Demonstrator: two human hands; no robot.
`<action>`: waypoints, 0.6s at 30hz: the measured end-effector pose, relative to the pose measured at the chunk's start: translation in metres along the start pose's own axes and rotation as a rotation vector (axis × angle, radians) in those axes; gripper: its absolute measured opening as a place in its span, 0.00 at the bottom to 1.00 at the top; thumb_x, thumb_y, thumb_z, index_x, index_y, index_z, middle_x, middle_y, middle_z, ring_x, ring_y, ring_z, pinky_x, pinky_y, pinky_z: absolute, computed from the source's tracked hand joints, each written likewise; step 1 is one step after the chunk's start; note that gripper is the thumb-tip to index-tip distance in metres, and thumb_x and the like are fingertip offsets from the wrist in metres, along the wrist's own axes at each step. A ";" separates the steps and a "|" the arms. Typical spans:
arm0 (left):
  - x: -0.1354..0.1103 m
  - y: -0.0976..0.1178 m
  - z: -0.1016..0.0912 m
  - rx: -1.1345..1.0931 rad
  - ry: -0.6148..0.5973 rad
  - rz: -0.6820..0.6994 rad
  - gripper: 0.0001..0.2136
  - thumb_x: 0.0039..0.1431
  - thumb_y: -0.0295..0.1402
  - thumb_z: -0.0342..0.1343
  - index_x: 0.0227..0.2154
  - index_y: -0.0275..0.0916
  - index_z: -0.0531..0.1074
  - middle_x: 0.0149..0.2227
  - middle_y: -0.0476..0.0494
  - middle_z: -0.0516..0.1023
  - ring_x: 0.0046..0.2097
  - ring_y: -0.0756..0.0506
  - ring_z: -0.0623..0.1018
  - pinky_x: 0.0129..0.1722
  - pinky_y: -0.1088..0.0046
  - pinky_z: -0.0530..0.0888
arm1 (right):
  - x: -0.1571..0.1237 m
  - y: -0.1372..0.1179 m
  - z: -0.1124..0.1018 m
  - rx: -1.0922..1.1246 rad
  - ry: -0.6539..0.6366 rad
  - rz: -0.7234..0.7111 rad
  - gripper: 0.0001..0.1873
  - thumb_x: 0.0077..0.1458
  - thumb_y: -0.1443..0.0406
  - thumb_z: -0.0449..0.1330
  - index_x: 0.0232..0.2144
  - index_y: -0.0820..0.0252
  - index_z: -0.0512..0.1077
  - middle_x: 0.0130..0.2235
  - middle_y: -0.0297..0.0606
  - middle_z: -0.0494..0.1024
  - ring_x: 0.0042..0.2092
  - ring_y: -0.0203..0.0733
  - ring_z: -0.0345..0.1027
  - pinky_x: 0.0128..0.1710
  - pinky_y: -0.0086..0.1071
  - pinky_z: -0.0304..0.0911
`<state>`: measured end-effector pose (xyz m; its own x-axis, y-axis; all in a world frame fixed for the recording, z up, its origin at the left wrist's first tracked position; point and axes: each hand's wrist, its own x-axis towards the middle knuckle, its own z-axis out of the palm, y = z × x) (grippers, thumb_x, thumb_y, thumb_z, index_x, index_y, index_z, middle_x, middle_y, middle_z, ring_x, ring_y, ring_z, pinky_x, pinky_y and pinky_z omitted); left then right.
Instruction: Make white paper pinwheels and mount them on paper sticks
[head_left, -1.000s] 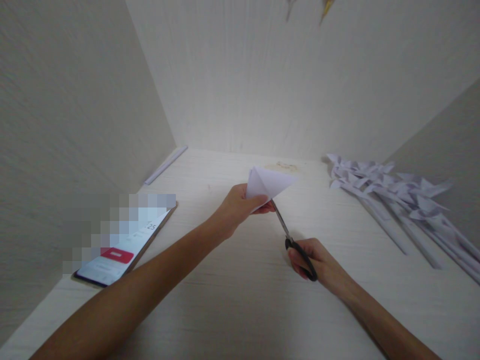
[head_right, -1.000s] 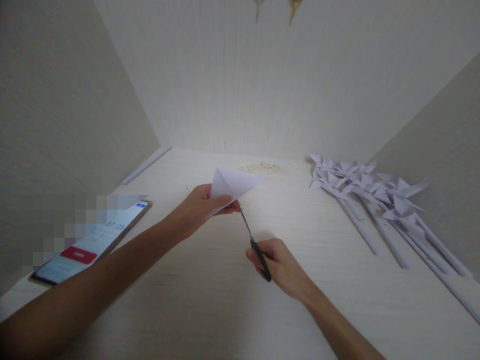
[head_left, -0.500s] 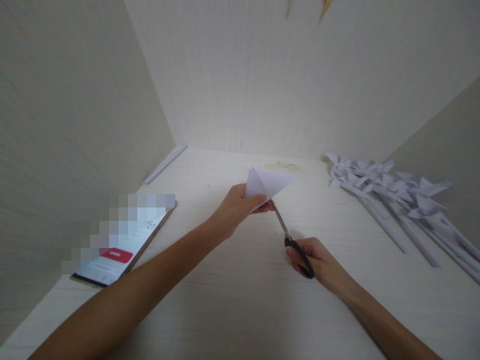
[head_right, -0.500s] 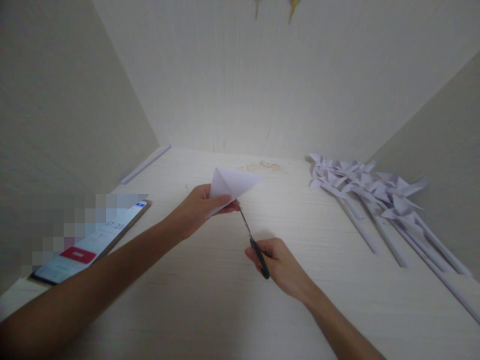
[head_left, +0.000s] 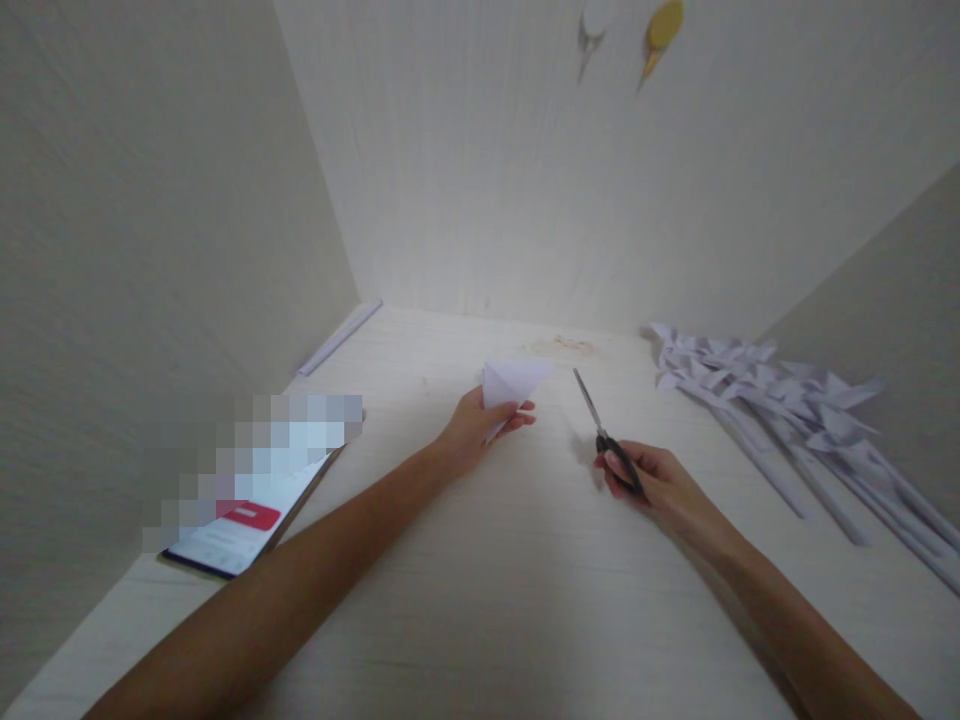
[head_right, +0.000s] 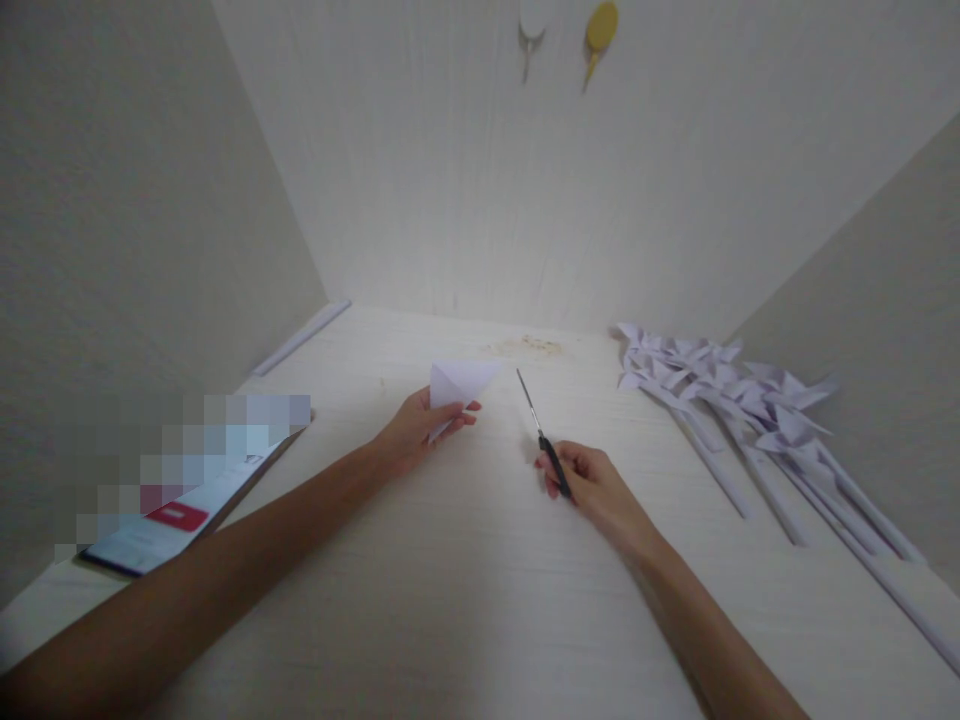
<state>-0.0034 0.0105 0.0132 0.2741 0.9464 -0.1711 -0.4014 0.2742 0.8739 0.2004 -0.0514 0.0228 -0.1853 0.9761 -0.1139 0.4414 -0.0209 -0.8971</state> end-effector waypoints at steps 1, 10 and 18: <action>0.000 -0.003 -0.001 0.000 -0.020 -0.006 0.09 0.44 0.23 0.55 0.32 0.31 0.65 0.28 0.45 0.74 0.26 0.54 0.73 0.32 0.79 0.71 | 0.005 0.000 -0.006 -0.046 0.029 -0.004 0.20 0.45 0.51 0.51 0.24 0.64 0.65 0.18 0.31 0.63 0.18 0.29 0.51 0.17 0.26 0.44; -0.005 -0.014 -0.005 0.036 -0.246 -0.023 0.10 0.42 0.33 0.57 0.27 0.31 0.67 0.26 0.43 0.73 0.21 0.56 0.68 0.22 0.80 0.65 | 0.099 -0.008 -0.042 -0.856 0.305 -0.042 0.13 0.50 0.60 0.49 0.27 0.63 0.67 0.28 0.42 0.73 0.29 0.39 0.64 0.26 0.29 0.53; -0.002 -0.015 -0.006 -0.008 -0.380 -0.049 0.14 0.43 0.34 0.56 0.32 0.30 0.67 0.25 0.43 0.72 0.18 0.58 0.61 0.16 0.81 0.53 | 0.172 -0.019 -0.015 -1.158 0.260 -0.004 0.14 0.53 0.61 0.48 0.34 0.66 0.68 0.38 0.50 0.70 0.38 0.44 0.66 0.31 0.30 0.55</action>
<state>-0.0038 0.0052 -0.0019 0.5971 0.8016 -0.0298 -0.3867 0.3202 0.8648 0.1733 0.1198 0.0265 -0.0638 0.9932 0.0978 0.9974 0.0602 0.0387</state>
